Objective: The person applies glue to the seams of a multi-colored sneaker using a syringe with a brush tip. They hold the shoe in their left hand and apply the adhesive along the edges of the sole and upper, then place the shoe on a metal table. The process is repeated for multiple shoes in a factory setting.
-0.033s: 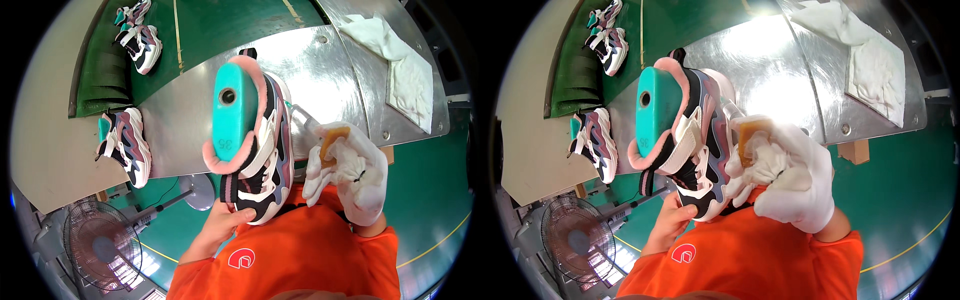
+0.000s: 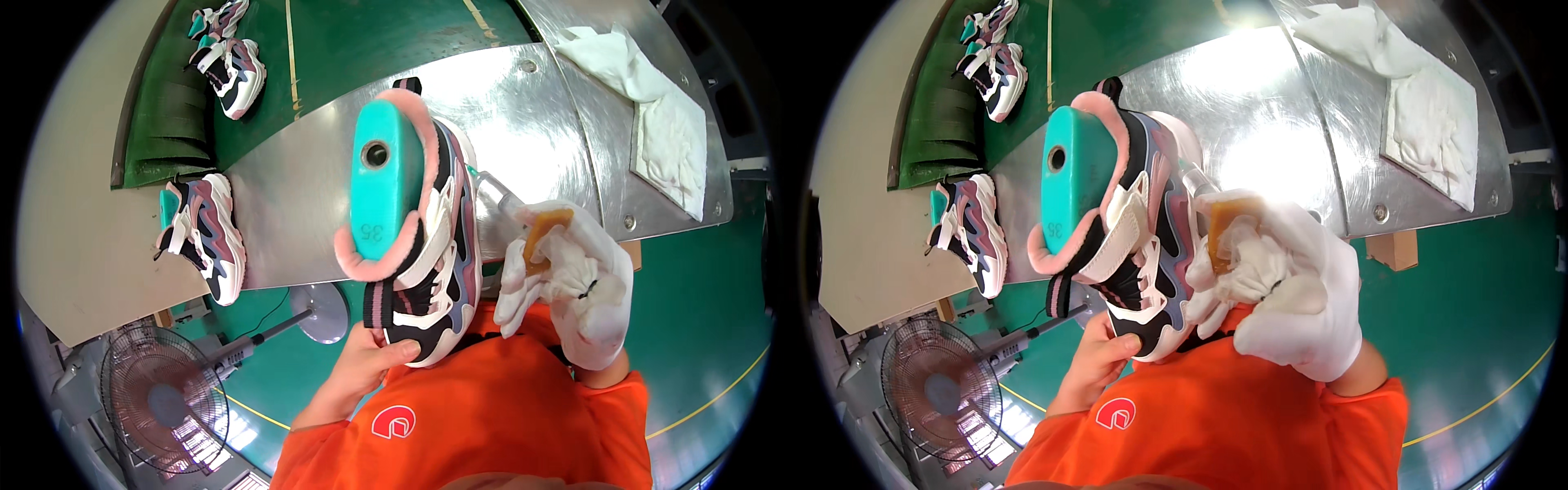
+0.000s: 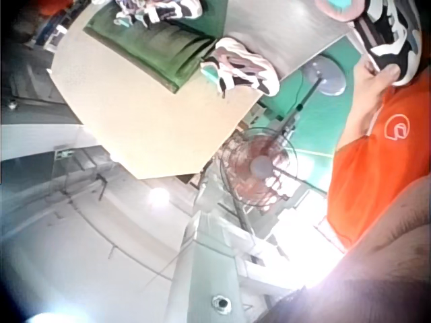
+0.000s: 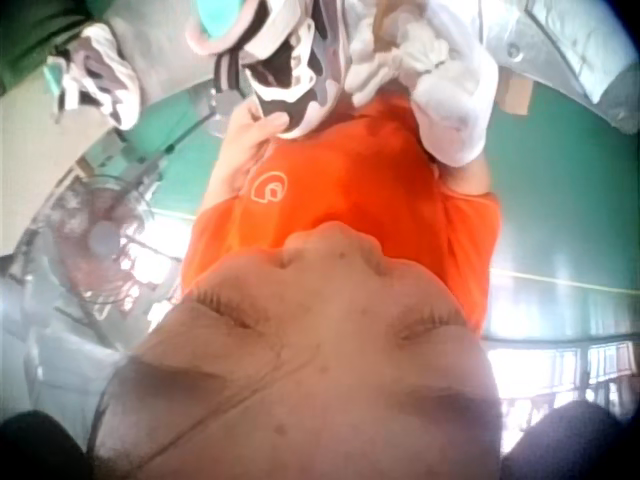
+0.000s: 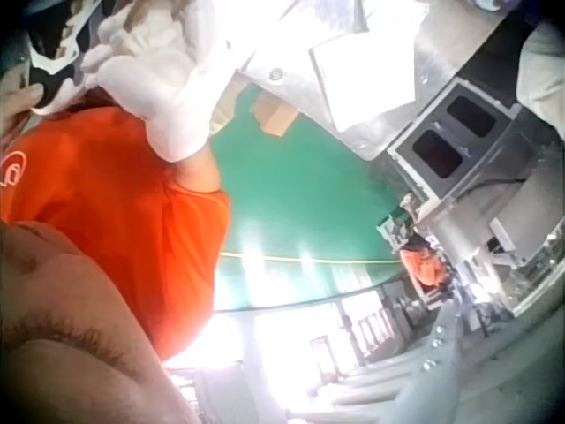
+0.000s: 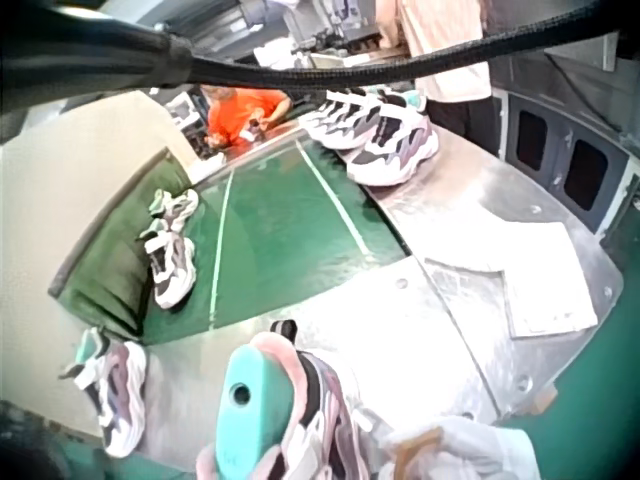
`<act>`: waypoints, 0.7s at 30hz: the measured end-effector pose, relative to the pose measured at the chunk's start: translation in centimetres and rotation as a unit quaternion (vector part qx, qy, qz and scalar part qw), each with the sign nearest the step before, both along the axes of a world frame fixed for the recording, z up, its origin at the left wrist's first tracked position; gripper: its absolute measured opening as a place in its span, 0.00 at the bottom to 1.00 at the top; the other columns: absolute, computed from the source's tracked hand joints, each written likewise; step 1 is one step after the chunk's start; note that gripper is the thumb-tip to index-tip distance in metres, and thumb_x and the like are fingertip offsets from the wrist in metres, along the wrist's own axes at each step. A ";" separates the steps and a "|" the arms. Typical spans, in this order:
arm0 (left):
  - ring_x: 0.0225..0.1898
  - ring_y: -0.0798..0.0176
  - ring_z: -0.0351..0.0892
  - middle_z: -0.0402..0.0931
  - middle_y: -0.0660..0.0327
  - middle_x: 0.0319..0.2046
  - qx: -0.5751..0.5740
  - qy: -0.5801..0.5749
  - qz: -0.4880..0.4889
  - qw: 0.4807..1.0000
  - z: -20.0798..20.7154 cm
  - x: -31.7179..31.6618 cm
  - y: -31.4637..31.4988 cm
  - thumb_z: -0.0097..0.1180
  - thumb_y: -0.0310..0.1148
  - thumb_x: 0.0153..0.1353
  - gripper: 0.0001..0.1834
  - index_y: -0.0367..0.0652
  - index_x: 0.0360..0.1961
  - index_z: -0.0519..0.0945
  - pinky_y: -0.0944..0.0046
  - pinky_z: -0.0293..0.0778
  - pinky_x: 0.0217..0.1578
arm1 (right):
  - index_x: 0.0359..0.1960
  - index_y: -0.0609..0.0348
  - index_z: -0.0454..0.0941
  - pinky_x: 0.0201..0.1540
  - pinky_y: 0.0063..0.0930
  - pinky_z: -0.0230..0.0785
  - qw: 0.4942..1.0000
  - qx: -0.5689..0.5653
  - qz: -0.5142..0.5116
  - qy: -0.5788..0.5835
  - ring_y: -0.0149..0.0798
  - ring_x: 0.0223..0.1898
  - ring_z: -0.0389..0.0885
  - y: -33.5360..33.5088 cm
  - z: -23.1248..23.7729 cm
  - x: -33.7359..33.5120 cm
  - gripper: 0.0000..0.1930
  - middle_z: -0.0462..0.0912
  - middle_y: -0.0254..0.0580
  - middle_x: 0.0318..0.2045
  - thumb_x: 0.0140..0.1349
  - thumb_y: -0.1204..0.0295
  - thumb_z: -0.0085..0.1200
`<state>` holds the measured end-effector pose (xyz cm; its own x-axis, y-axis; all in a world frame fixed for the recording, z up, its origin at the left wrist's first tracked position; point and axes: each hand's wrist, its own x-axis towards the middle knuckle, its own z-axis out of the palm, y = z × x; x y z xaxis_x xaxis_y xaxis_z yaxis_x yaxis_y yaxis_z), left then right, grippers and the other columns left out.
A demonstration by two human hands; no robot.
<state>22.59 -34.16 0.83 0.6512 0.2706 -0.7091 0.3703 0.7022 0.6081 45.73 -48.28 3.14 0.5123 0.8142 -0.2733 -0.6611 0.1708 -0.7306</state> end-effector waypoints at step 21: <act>0.32 0.56 0.85 0.81 0.49 0.37 0.079 -0.070 0.076 0.992 0.7 -4.2 7.9 0.58 0.43 0.62 0.28 0.27 0.52 0.73 0.65 0.82 0.21 | 0.63 0.66 0.57 0.50 0.37 0.73 0.963 0.047 -0.192 -0.184 0.43 0.41 0.77 -1.0 -2.9 0.5 0.55 0.71 0.47 0.41 0.32 0.63 0.77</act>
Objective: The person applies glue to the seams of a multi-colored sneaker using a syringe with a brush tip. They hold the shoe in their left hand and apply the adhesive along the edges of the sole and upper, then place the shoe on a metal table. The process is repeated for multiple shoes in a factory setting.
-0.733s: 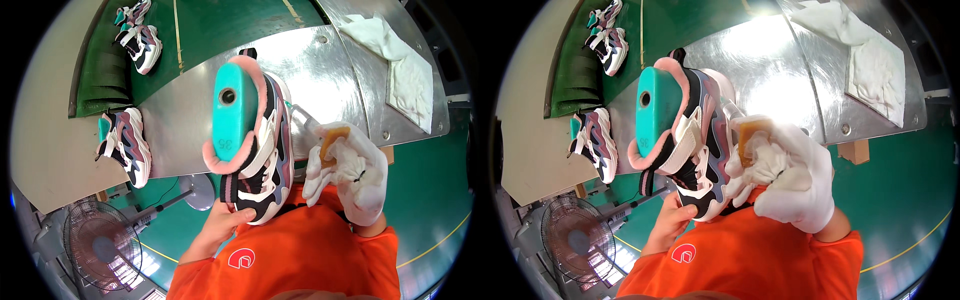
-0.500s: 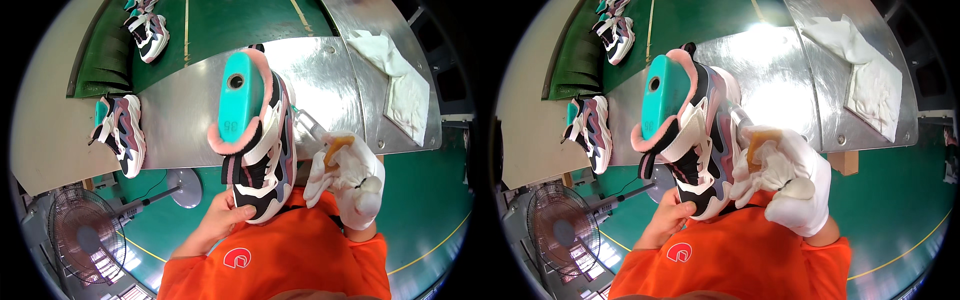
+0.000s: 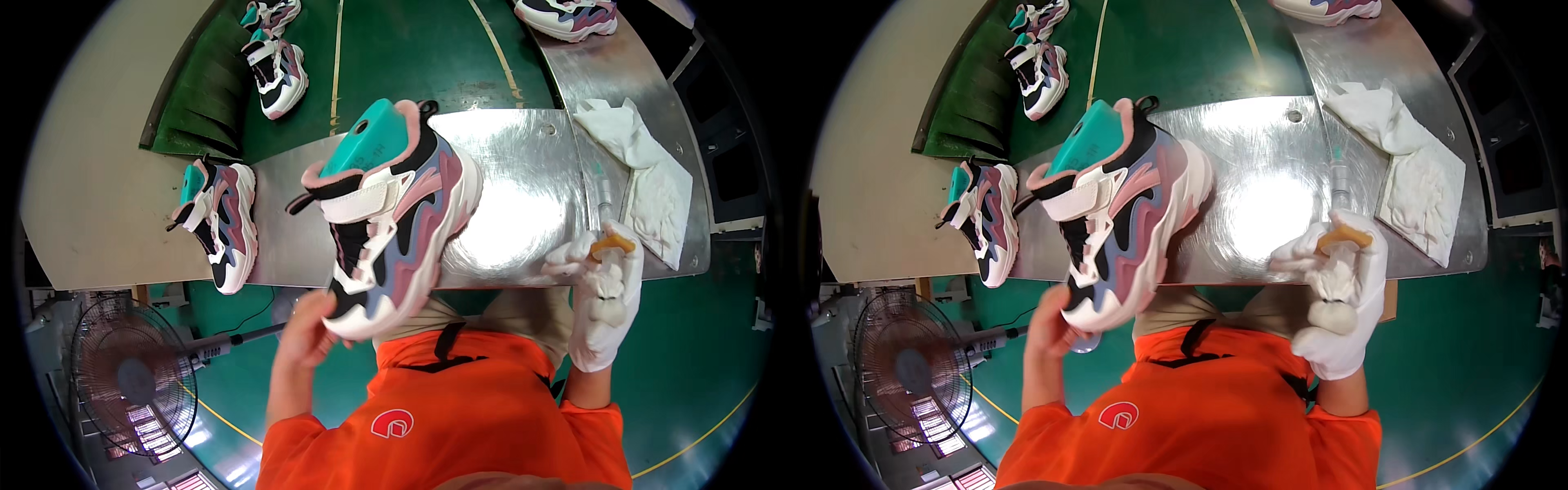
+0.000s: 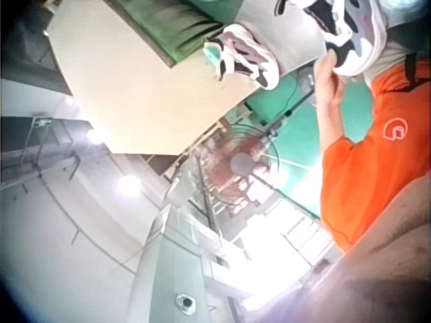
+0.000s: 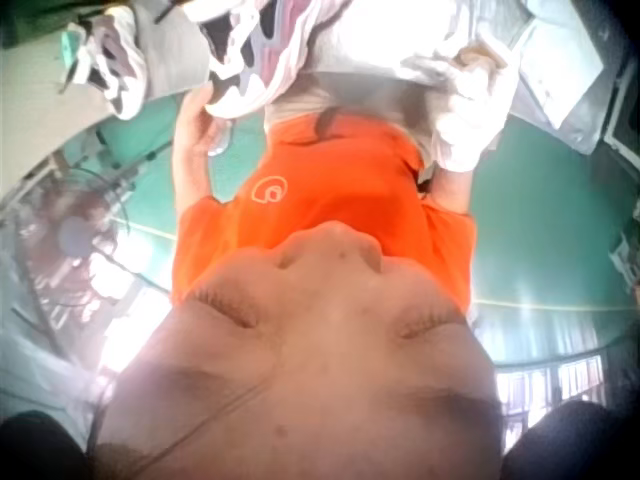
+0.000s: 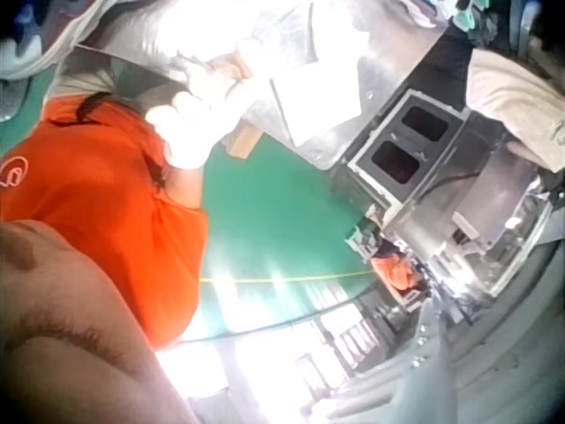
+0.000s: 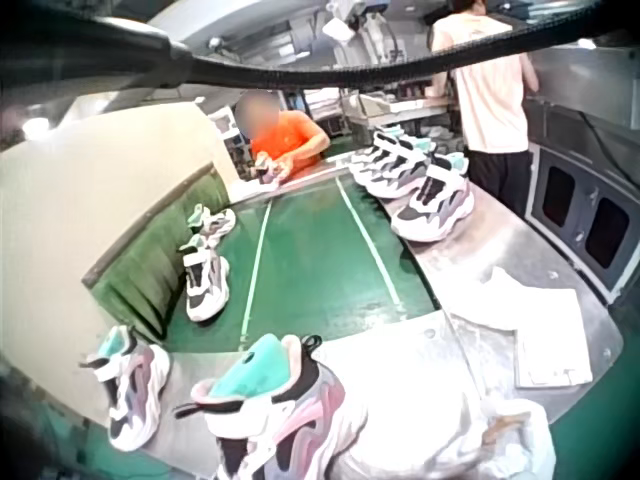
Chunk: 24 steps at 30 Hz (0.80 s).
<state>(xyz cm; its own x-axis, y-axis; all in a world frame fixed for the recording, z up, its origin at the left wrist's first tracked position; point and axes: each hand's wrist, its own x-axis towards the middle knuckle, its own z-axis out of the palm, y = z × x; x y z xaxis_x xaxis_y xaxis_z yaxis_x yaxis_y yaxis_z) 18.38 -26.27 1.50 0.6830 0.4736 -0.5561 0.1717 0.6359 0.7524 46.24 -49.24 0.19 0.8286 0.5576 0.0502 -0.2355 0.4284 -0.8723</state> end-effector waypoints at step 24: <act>0.47 0.67 0.76 0.76 0.60 0.46 0.458 -0.086 0.059 0.883 3.9 18.4 12.9 0.69 0.36 0.48 0.38 0.33 0.59 0.68 0.65 0.72 0.50 | 0.62 0.68 0.59 0.38 0.25 0.71 0.946 -0.178 -0.215 -0.168 0.36 0.37 0.75 -0.7 -5.9 4.9 0.45 0.72 0.48 0.47 0.41 0.72 0.71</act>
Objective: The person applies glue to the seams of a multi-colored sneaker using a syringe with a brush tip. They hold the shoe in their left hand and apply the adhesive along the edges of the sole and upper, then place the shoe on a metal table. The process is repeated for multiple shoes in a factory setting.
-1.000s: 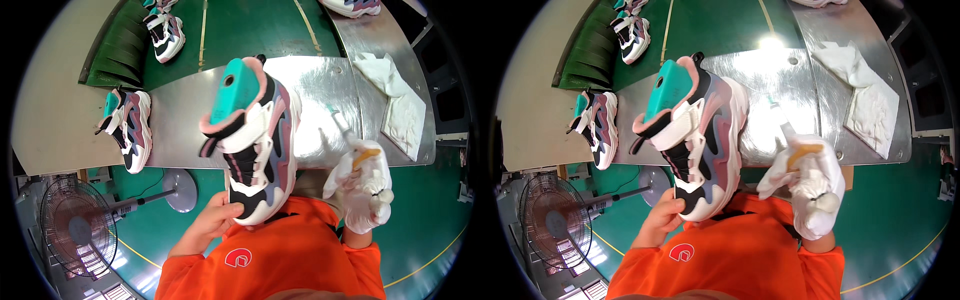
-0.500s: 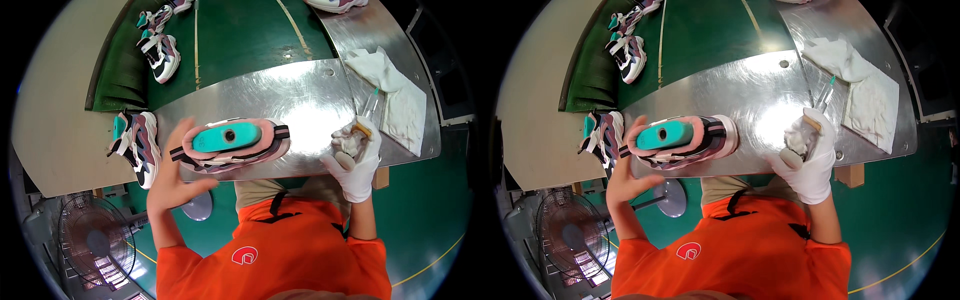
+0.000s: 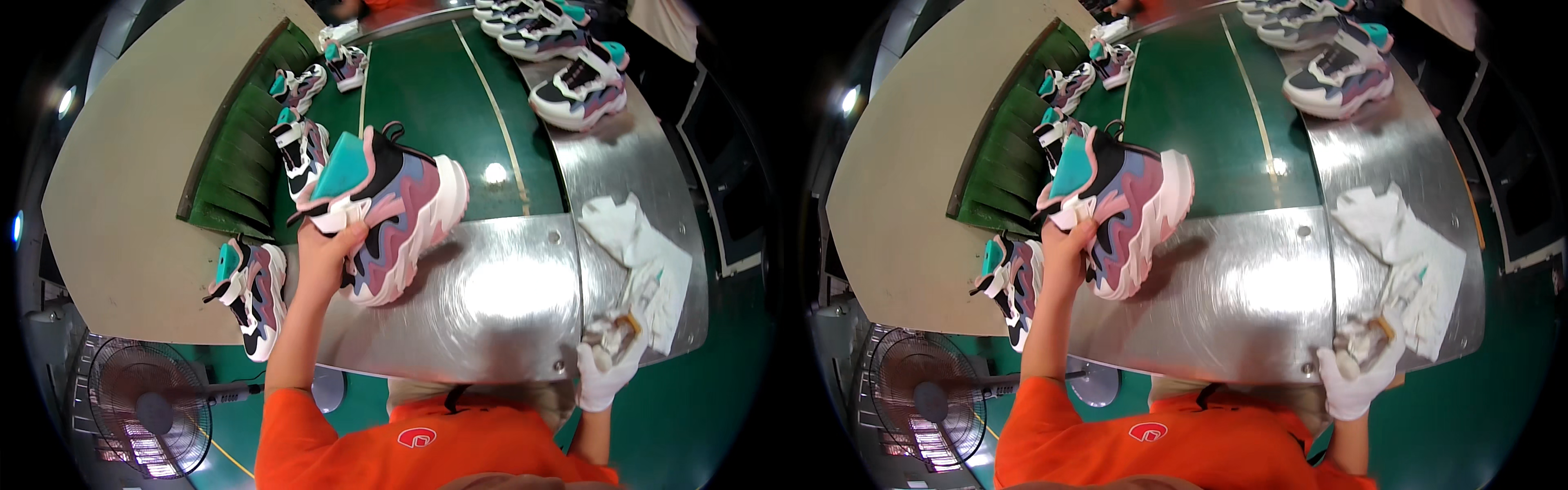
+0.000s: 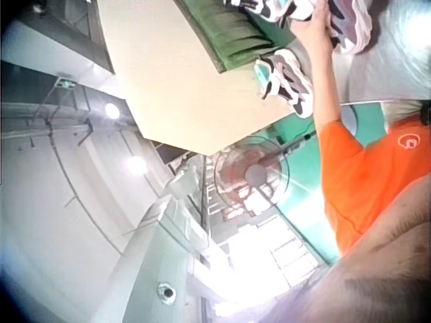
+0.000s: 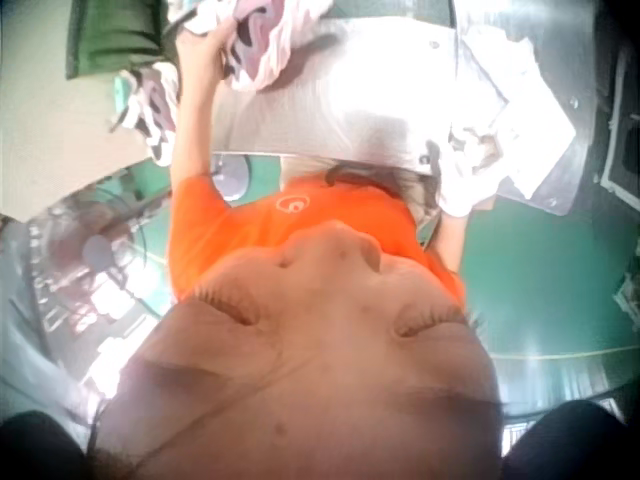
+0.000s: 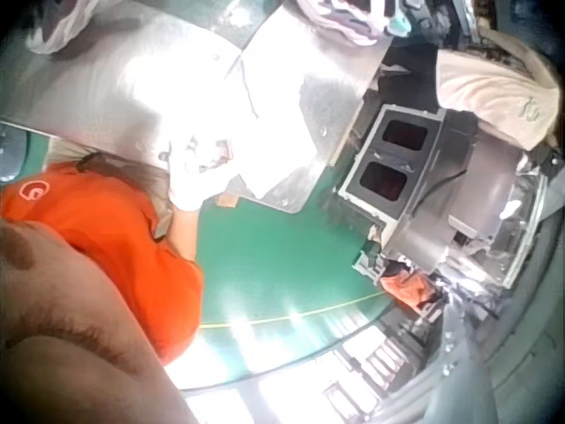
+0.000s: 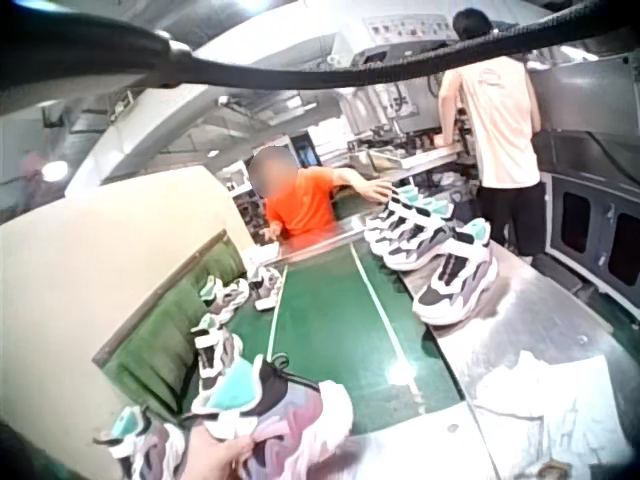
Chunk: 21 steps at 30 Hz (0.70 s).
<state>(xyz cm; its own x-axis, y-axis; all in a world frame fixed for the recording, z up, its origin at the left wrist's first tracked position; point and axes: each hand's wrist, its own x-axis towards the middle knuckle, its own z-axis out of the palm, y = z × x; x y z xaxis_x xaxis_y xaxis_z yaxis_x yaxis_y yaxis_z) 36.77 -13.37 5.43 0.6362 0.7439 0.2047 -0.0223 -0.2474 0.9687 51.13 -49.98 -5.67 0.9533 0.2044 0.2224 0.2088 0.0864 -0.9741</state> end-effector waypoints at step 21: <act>0.62 0.49 0.69 0.70 0.45 0.59 0.458 0.137 -0.112 0.871 -1.3 29.6 3.5 0.63 0.53 0.56 0.40 0.32 0.61 0.69 0.55 0.62 0.63 | 0.65 0.69 0.53 0.40 0.27 0.72 1.000 0.017 0.004 -0.005 0.38 0.39 0.75 -1.0 0.7 0.4 0.48 0.68 0.52 0.49 0.38 0.81 0.64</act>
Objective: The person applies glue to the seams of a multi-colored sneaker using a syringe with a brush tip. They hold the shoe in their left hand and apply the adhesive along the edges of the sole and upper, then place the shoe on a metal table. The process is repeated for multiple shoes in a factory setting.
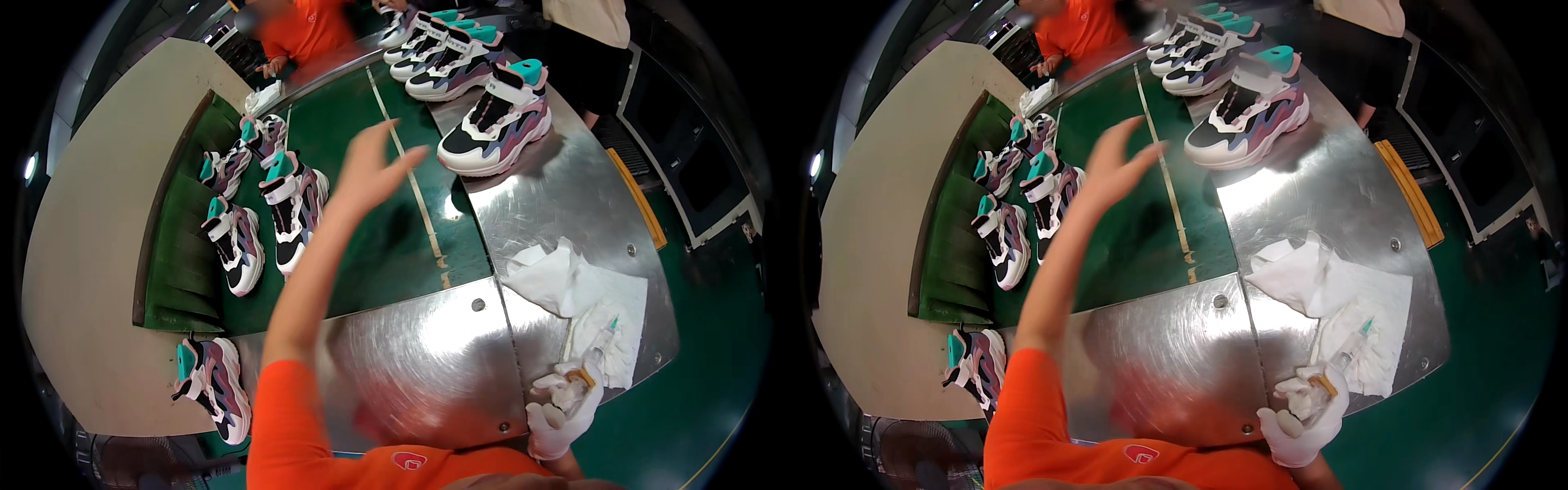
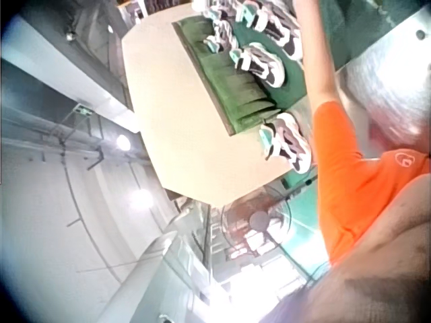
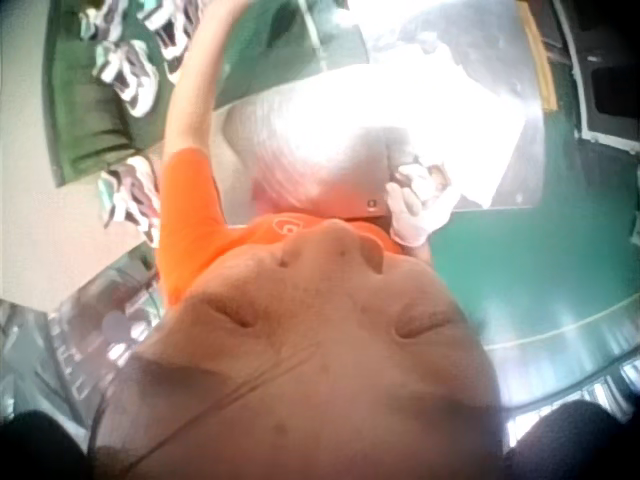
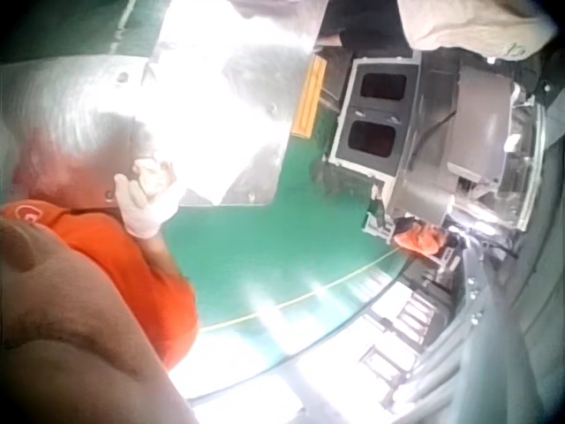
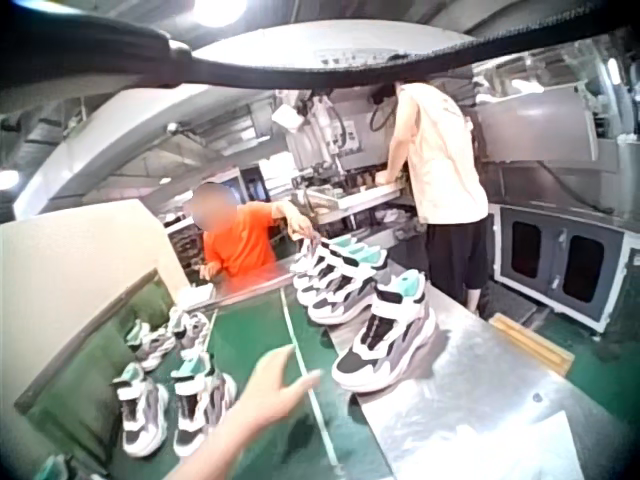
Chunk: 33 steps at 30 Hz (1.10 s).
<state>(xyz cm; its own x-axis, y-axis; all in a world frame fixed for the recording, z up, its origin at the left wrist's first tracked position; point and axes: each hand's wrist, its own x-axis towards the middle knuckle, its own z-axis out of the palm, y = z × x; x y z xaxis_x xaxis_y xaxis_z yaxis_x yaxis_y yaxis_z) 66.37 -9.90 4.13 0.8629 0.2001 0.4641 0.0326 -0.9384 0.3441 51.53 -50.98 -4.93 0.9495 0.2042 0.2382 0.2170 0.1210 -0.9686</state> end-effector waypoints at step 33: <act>0.50 0.47 0.74 0.76 0.55 0.50 0.031 0.178 -0.062 0.982 8.3 -30.7 -11.5 0.75 0.41 0.37 0.42 0.44 0.56 0.72 0.45 0.61 0.58 | 0.50 0.62 0.73 0.31 0.25 0.72 0.950 -0.289 0.105 -0.052 0.29 0.27 0.76 -1.1 9.5 1.7 0.27 0.77 0.36 0.28 0.47 0.69 0.69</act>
<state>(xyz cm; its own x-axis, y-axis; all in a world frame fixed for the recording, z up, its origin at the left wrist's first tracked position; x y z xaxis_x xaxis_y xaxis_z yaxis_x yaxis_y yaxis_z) 35.64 -21.37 12.39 0.9884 0.0649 0.1375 0.0251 -0.9615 0.2738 53.20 -52.10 4.59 0.8509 0.5117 0.1189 0.3451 -0.3738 -0.8609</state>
